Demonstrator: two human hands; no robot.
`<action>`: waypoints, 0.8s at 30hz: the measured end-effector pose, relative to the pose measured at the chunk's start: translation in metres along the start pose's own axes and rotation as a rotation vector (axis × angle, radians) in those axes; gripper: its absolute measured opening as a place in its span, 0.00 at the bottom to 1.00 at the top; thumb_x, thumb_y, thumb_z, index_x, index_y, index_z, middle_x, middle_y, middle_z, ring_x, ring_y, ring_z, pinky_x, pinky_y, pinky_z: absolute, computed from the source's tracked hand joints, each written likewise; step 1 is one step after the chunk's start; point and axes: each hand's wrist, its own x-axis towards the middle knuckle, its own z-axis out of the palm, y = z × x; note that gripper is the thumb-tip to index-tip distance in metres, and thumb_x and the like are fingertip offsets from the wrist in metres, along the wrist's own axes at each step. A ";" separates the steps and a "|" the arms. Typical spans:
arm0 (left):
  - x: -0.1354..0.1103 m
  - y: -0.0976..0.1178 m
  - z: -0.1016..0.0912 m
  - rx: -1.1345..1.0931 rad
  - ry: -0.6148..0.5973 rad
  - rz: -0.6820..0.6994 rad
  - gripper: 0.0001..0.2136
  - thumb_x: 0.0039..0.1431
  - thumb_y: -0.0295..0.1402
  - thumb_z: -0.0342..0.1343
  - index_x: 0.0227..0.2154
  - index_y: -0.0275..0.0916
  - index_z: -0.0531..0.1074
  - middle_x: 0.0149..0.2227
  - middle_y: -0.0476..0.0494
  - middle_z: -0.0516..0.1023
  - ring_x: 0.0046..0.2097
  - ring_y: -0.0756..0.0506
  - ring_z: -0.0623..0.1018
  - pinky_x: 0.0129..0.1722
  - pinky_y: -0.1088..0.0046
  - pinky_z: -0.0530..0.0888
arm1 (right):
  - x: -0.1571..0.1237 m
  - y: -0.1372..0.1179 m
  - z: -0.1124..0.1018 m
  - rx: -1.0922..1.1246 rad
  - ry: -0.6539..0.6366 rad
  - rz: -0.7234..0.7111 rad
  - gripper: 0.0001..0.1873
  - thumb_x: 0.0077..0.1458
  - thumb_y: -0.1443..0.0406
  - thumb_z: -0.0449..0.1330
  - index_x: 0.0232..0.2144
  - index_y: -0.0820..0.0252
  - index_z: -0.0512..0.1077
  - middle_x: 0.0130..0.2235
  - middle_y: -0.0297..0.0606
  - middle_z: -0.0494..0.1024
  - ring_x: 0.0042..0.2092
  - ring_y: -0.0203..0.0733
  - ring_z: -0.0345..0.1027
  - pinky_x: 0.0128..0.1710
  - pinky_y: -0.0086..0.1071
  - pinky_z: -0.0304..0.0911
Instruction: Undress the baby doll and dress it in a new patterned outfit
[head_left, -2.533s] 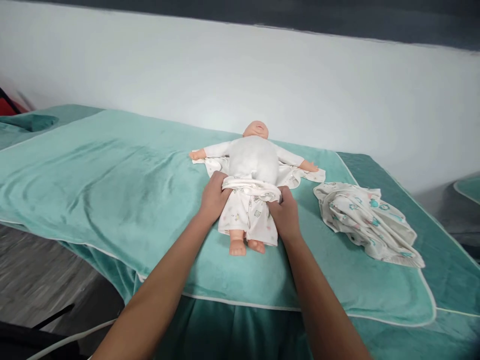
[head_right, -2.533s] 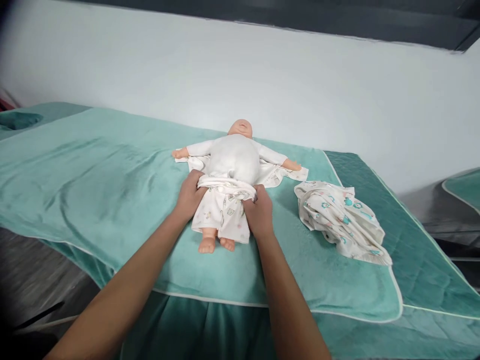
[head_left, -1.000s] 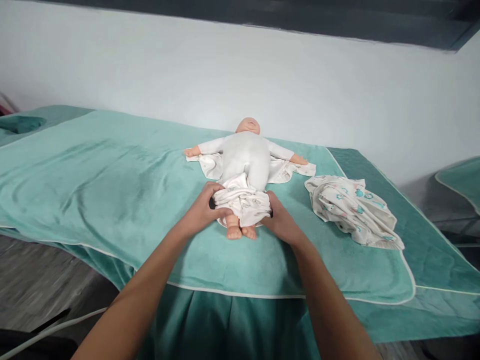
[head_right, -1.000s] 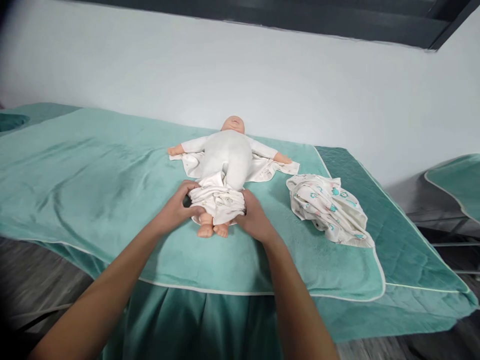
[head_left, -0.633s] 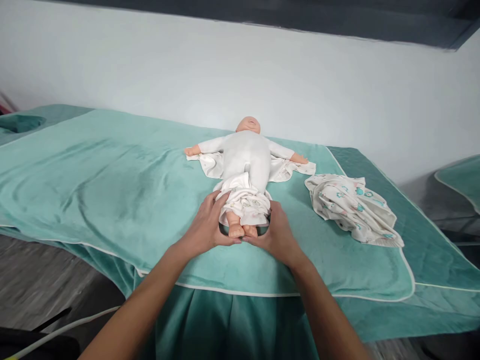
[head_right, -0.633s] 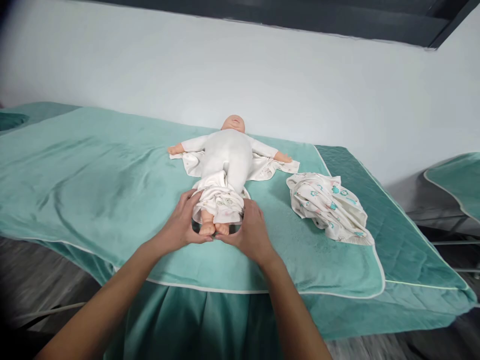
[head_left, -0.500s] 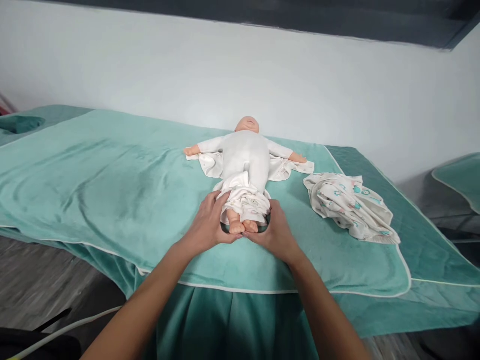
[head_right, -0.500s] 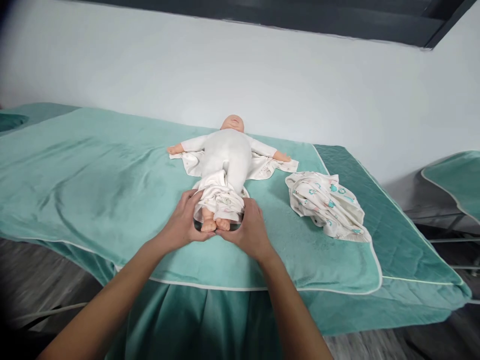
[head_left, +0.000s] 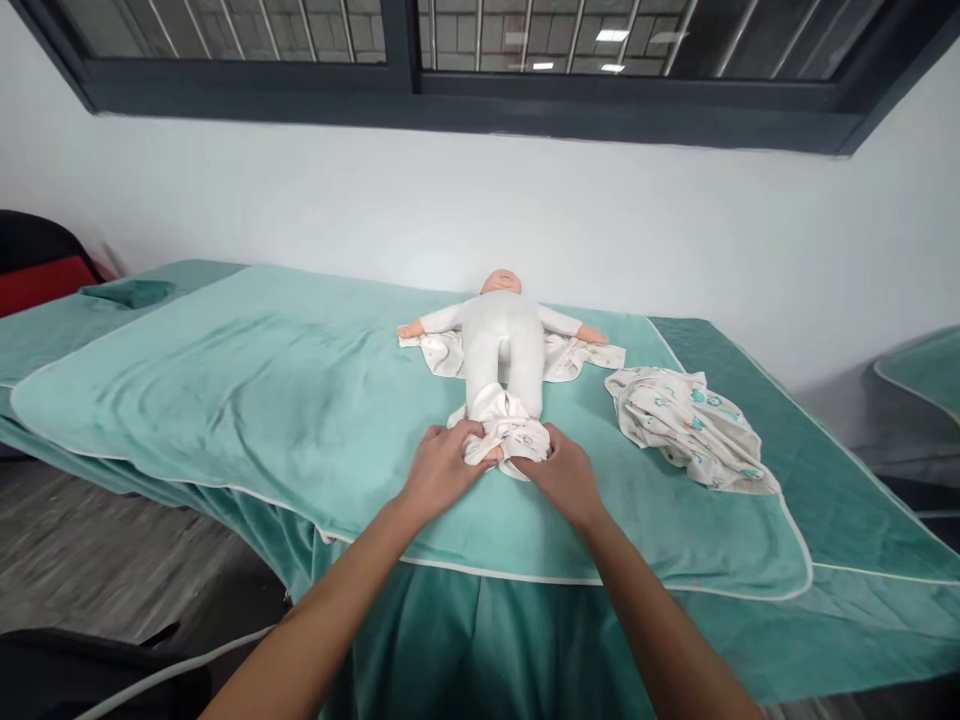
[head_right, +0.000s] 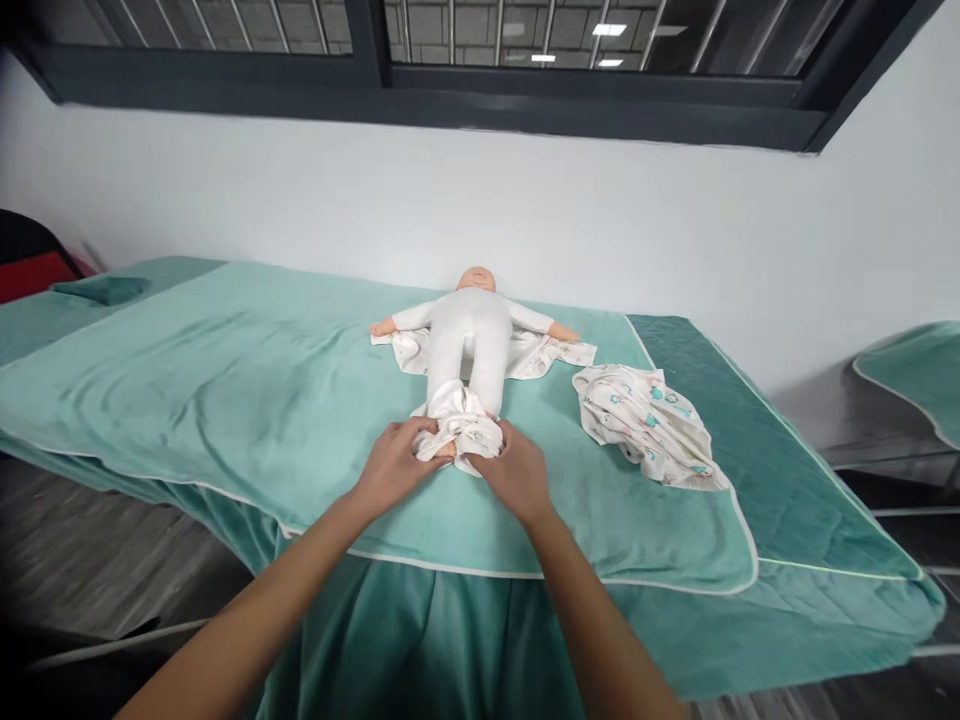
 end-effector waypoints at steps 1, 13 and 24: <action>-0.002 0.006 0.000 0.027 -0.001 -0.043 0.13 0.59 0.44 0.62 0.44 0.48 0.69 0.43 0.49 0.81 0.43 0.40 0.78 0.47 0.64 0.69 | -0.002 -0.003 -0.001 -0.021 0.005 0.019 0.14 0.50 0.56 0.66 0.39 0.53 0.75 0.38 0.36 0.83 0.40 0.49 0.75 0.37 0.36 0.64; -0.013 0.036 -0.013 0.000 -0.117 -0.377 0.19 0.53 0.47 0.63 0.40 0.45 0.63 0.31 0.47 0.77 0.36 0.39 0.78 0.30 0.71 0.62 | -0.013 -0.019 -0.024 0.197 -0.423 0.253 0.09 0.51 0.57 0.64 0.27 0.55 0.78 0.29 0.38 0.80 0.29 0.43 0.69 0.26 0.33 0.59; -0.033 0.030 -0.014 -0.431 -0.171 -0.526 0.13 0.54 0.36 0.60 0.40 0.39 0.68 0.35 0.46 0.81 0.37 0.45 0.80 0.32 0.73 0.71 | -0.039 -0.012 -0.026 0.759 -0.699 0.481 0.19 0.49 0.52 0.68 0.34 0.62 0.75 0.29 0.36 0.75 0.27 0.36 0.66 0.26 0.30 0.66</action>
